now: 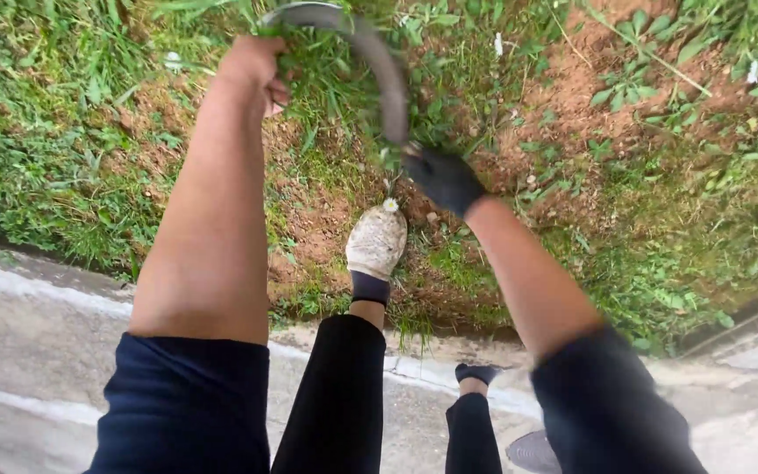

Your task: Using a sickle to cut grass and weeds along a concrete edge and pulling some out by hand

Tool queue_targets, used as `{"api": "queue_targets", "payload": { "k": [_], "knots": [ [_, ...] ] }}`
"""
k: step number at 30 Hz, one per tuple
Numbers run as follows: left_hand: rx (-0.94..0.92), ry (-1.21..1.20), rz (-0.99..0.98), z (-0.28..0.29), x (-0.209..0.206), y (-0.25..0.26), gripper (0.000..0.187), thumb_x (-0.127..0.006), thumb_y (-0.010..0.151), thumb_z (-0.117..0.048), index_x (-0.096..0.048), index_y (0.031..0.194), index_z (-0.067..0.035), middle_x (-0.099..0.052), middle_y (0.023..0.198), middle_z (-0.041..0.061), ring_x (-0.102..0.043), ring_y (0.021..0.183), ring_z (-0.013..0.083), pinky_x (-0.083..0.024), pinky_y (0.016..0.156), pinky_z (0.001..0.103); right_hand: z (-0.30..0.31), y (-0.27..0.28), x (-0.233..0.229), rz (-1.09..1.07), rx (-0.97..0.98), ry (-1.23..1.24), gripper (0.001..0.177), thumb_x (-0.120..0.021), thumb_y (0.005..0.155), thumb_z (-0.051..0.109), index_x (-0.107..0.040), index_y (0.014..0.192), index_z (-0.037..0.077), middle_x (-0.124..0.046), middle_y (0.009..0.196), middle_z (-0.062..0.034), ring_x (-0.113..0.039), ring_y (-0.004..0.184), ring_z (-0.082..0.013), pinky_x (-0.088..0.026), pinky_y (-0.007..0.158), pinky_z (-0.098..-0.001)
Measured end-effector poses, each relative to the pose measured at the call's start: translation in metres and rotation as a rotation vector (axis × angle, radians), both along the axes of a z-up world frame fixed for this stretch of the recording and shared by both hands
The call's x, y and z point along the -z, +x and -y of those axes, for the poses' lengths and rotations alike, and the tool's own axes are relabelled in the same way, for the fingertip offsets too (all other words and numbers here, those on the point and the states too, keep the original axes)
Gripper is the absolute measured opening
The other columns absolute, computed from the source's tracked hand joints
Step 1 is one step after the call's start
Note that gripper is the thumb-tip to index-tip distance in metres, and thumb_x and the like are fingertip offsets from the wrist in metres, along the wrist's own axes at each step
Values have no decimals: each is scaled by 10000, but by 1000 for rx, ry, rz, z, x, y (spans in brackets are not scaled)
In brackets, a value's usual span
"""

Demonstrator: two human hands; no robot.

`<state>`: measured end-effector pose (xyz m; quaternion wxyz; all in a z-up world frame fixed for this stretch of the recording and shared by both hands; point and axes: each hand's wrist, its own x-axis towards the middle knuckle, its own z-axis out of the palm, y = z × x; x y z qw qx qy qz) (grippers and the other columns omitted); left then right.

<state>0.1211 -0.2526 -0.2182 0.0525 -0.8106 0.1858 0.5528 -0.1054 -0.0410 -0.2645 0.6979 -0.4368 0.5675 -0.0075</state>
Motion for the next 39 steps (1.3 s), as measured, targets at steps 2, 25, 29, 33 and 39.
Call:
{"api": "queue_targets", "payload": {
  "k": [2, 25, 29, 33, 39],
  "knots": [
    [-1, 36, -62, 0, -24, -13, 297, -342, 1127, -153, -585, 972, -80, -420, 579, -85, -333, 428, 27, -330, 360, 179, -51, -34, -4, -84, 104, 99, 534, -333, 1023, 565, -593, 1283, 179, -641, 767, -101, -620, 622, -214, -589, 627, -367],
    [-270, 17, -294, -225, 113, -125, 281, -415, 943, -216, -529, 704, -123, -378, 479, -8, -304, 344, 123, -272, 284, 258, -214, -123, 32, -438, 71, -66, 668, -371, 1063, 687, -662, 1243, 113, -714, 883, -220, -686, 896, -450, -555, 829, -604],
    [-335, -189, -339, -182, 23, -120, 225, -420, 1011, -246, -467, 799, -187, -456, 533, -80, -362, 345, 58, -334, 276, 199, -357, -191, 29, -659, 79, 156, 823, -285, 1054, 798, -670, 1274, 104, -770, 983, -252, -725, 988, -494, -551, 918, -630],
    [-31, -346, -74, -175, 18, -109, 520, -496, 1038, -493, -480, 1194, 3, -588, 782, 62, -557, 563, 100, -525, 428, 181, -397, -216, -46, -660, 211, 389, 725, -333, 1050, 694, -647, 1244, 70, -769, 845, -291, -740, 914, -493, -571, 825, -578],
    [753, 33, 461, -218, 90, -130, 1150, -814, 765, -739, -348, 1477, 35, -500, 1452, 230, -543, 1334, 387, -448, 1123, 555, -373, -219, -41, -777, 461, 202, 531, -547, 1073, 485, -624, 1419, 89, -728, 979, -320, -686, 1027, -475, -550, 873, -607]
  ]
}}
